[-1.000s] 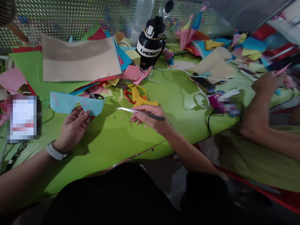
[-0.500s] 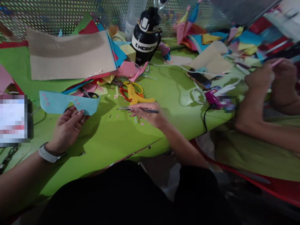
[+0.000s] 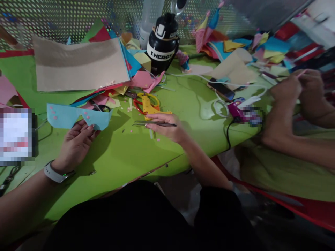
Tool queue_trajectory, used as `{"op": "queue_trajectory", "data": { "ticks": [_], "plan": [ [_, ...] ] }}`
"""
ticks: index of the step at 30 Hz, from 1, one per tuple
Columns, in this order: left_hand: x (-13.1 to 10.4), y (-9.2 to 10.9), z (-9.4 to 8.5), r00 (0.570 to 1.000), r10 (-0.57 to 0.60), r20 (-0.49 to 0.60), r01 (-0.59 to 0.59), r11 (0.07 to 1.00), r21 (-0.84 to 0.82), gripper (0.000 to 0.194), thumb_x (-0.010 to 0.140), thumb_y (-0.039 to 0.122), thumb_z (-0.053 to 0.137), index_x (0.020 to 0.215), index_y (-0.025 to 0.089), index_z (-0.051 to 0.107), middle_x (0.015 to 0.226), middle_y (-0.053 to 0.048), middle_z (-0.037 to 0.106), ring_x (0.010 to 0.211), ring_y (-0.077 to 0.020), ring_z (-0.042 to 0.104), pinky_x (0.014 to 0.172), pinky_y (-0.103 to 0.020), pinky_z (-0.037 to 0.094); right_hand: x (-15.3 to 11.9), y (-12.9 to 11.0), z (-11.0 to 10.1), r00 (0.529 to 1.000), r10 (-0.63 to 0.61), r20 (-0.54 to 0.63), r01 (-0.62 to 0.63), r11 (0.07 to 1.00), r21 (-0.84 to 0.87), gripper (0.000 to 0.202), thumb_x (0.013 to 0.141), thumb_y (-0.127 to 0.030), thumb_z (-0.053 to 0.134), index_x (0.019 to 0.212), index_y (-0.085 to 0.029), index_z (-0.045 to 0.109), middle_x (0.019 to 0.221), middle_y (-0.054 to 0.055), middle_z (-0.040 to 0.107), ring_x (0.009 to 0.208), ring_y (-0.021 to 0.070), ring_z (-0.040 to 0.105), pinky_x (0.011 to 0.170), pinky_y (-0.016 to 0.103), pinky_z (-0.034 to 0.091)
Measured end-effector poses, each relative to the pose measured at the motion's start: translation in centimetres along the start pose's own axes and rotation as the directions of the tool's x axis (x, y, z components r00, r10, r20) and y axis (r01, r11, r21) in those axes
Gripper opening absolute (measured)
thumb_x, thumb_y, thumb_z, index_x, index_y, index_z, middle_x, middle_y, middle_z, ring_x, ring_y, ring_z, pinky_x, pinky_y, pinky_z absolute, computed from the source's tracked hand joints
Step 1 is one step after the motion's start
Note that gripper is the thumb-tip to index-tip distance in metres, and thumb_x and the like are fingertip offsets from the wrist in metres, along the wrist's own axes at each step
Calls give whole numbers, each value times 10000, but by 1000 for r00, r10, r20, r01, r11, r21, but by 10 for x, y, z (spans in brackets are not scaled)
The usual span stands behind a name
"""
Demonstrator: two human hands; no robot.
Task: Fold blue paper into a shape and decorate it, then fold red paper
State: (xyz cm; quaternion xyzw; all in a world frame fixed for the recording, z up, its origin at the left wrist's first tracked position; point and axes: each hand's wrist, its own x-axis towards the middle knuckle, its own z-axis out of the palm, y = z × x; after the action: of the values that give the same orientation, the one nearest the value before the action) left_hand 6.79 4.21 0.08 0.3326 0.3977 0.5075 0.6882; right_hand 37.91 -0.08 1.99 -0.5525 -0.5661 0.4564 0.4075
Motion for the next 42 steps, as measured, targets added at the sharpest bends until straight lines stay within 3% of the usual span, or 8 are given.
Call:
{"op": "queue_trajectory", "data": {
  "ticks": [3, 6, 14, 23, 32, 42],
  "plan": [
    [1, -1, -1, 1000, 11, 8, -11, 1000, -2, 255, 753, 186, 809, 984, 226, 709, 1077, -23, 737, 971, -140, 703, 893, -258, 565, 2, 2, -1, 1000, 2, 1, -2, 1000, 9, 268, 747, -382, 832, 959, -221, 800, 864, 43, 793, 697, 185, 752, 606, 321, 655],
    [2, -1, -1, 1000, 7, 10, -7, 1000, -10, 242, 757, 172, 797, 979, 231, 721, 1079, -16, 738, 960, -129, 702, 884, -243, 568, 5, 6, -1, 998, 24, -51, -21, 998, 55, 216, 740, -368, 836, 897, -223, 806, 842, 40, 789, 719, 182, 754, 595, 299, 647],
    [-1, 0, 1, 1000, -4, 2, 4, 1000, -8, 242, 758, 163, 794, 981, 229, 731, 1039, -16, 746, 922, -128, 704, 856, -233, 575, 12, 21, -4, 989, 139, 39, -143, 984, 105, 274, 733, -388, 836, 899, -173, 802, 720, 56, 771, 591, 162, 732, 445, 226, 582],
    [-1, -1, -1, 1000, 5, 9, -5, 1000, -17, 260, 738, 193, 823, 975, 228, 721, 1012, -6, 744, 907, -122, 703, 875, -245, 567, 15, 16, 2, 987, 154, 45, -159, 973, 166, 248, 678, -366, 872, 825, -178, 804, 674, 46, 759, 585, 159, 737, 390, 171, 520],
    [-1, -1, 1, 1000, -6, -1, 6, 1000, -5, 253, 749, 189, 813, 980, 229, 719, 1037, -6, 748, 914, -115, 706, 866, -225, 569, 15, 13, 2, 980, 191, 57, -197, 972, 126, 265, 672, -364, 870, 839, -168, 807, 553, 31, 712, 454, 125, 661, 323, 164, 406],
    [1, 2, 1, 1000, -19, -1, 19, 1000, -7, 244, 760, 146, 795, 980, 227, 728, 1047, -1, 744, 941, -116, 698, 868, -226, 568, 13, 10, 5, 974, 223, 38, -226, 966, 125, 399, 631, -412, 891, 903, -159, 746, 561, -6, 701, 454, 142, 658, 385, 228, 539]
  ]
}}
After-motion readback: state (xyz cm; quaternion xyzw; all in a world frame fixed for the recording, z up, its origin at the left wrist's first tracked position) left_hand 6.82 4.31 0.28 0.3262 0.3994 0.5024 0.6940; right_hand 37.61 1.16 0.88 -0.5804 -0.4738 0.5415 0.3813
